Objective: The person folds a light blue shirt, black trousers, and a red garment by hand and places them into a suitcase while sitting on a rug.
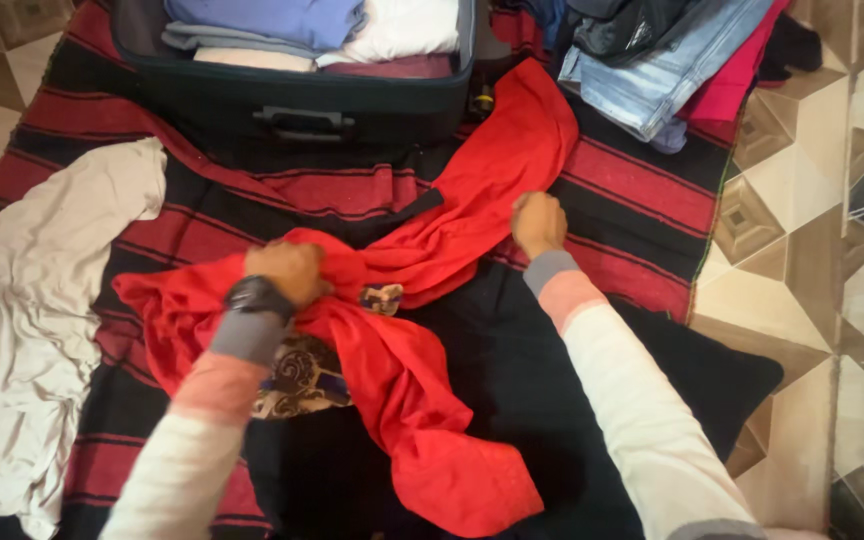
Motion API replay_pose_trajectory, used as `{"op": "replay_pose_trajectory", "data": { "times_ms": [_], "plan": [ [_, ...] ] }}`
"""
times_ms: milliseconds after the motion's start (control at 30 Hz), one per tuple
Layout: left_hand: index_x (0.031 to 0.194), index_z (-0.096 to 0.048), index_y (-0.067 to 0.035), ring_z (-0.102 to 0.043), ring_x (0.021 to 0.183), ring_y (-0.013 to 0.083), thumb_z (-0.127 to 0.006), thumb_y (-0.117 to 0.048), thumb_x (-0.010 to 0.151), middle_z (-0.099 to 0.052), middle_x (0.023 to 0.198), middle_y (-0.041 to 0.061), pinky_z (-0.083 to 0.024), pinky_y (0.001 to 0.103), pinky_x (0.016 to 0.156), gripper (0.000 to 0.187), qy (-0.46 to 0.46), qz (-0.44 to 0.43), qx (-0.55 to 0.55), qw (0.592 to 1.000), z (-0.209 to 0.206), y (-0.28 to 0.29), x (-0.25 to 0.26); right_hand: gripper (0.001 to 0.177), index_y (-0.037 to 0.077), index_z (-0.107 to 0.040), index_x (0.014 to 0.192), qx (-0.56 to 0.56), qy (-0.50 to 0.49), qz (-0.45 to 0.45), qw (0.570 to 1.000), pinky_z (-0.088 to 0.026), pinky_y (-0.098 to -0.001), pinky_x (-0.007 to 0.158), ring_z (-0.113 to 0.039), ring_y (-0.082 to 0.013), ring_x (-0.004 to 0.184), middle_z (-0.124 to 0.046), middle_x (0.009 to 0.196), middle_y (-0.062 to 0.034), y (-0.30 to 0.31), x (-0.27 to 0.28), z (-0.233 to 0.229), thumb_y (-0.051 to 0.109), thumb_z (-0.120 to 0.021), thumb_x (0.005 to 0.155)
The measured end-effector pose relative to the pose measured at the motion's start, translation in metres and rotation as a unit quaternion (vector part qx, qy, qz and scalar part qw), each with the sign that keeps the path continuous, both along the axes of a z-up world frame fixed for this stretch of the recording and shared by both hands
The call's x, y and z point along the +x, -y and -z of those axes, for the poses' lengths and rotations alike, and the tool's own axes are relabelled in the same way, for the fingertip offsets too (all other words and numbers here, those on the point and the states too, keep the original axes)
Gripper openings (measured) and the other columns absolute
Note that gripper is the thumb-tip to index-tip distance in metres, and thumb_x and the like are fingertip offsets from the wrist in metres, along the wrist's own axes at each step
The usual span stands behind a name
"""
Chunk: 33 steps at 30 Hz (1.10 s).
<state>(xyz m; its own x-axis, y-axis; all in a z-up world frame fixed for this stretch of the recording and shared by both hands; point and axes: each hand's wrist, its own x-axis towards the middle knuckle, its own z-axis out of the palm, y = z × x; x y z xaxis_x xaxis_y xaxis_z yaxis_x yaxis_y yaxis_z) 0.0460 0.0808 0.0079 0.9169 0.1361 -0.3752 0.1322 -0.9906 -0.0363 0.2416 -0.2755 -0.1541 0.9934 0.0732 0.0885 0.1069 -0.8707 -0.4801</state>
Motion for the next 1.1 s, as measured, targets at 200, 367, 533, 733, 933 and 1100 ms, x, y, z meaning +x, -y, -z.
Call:
{"op": "replay_pose_trajectory", "data": {
  "times_ms": [200, 367, 533, 733, 933, 1100],
  "plan": [
    [0.099, -0.077, -0.010, -0.066, 0.066, 0.0359, -0.074, -0.040, 0.091, -0.068, 0.073, 0.018, -0.050, 0.047, 0.060, 0.031, 0.229, -0.034, -0.264, 0.936, 0.005, -0.094, -0.019, 0.017, 0.011, -0.078, 0.090, -0.130, -0.038, -0.083, 0.987, -0.057, -0.0537, 0.079, -0.071, -0.0440, 0.089, -0.074, 0.094, -0.0223, 0.024, -0.010, -0.063, 0.024, -0.067, 0.088],
    [0.102, -0.076, -0.007, -0.063, 0.072, 0.0308, -0.077, -0.034, 0.093, -0.067, 0.084, 0.017, -0.048, 0.047, 0.065, 0.029, 0.253, -0.180, -0.220, 0.925, -0.039, -0.211, -0.009, 0.024, 0.005, -0.080, 0.096, -0.154, -0.264, -0.136, 0.942, -0.055, -0.0496, 0.067, -0.068, -0.0353, 0.075, -0.074, 0.087, -0.0215, 0.131, 0.014, -0.138, 0.021, -0.066, 0.084],
    [0.112, -0.073, -0.008, -0.059, 0.093, 0.0347, -0.079, -0.042, 0.078, -0.065, 0.103, 0.017, -0.044, 0.054, 0.075, 0.048, 0.276, -0.202, -0.045, 0.939, -0.074, -0.208, 0.028, 0.024, 0.000, -0.070, 0.113, 0.484, -0.245, -0.196, 0.817, -0.055, -0.0286, 0.078, -0.072, -0.0223, 0.090, -0.073, 0.099, -0.0130, 0.232, -0.019, -0.216, 0.012, -0.073, 0.093],
    [0.122, -0.070, -0.010, -0.053, 0.118, 0.0394, -0.082, -0.051, 0.060, -0.062, 0.126, 0.017, -0.040, 0.062, 0.087, 0.076, 0.483, 0.156, -0.038, 0.861, -0.079, -0.048, 0.008, 0.066, 0.005, -0.053, 0.144, 0.348, -0.097, -0.033, 0.932, -0.057, -0.0401, 0.090, -0.068, -0.0229, 0.110, -0.067, 0.125, -0.0138, 0.207, -0.006, -0.129, 0.026, -0.082, 0.089],
    [0.094, -0.078, -0.030, -0.060, 0.120, 0.0219, -0.074, -0.033, 0.086, -0.073, 0.107, -0.006, -0.043, 0.053, 0.107, 0.010, -0.038, 0.319, 0.009, 0.947, 0.010, 0.003, -0.029, 0.099, 0.023, -0.037, 0.155, 0.085, -0.401, 0.055, 0.910, -0.055, -0.0482, 0.082, -0.058, -0.0218, 0.117, -0.059, 0.138, -0.0082, 0.189, -0.006, -0.119, 0.042, -0.084, 0.070],
    [0.107, -0.073, -0.022, -0.066, 0.108, 0.0263, -0.078, -0.033, 0.071, -0.074, 0.108, 0.001, -0.049, 0.052, 0.093, 0.038, -0.065, -0.013, -0.182, 0.981, -0.061, -0.170, 0.033, 0.099, 0.025, -0.037, 0.157, 0.102, -0.433, 0.093, 0.891, -0.056, -0.0447, 0.082, -0.061, -0.0260, 0.113, -0.061, 0.134, -0.0126, 0.184, -0.004, -0.124, 0.039, -0.084, 0.072]
  ]
}}
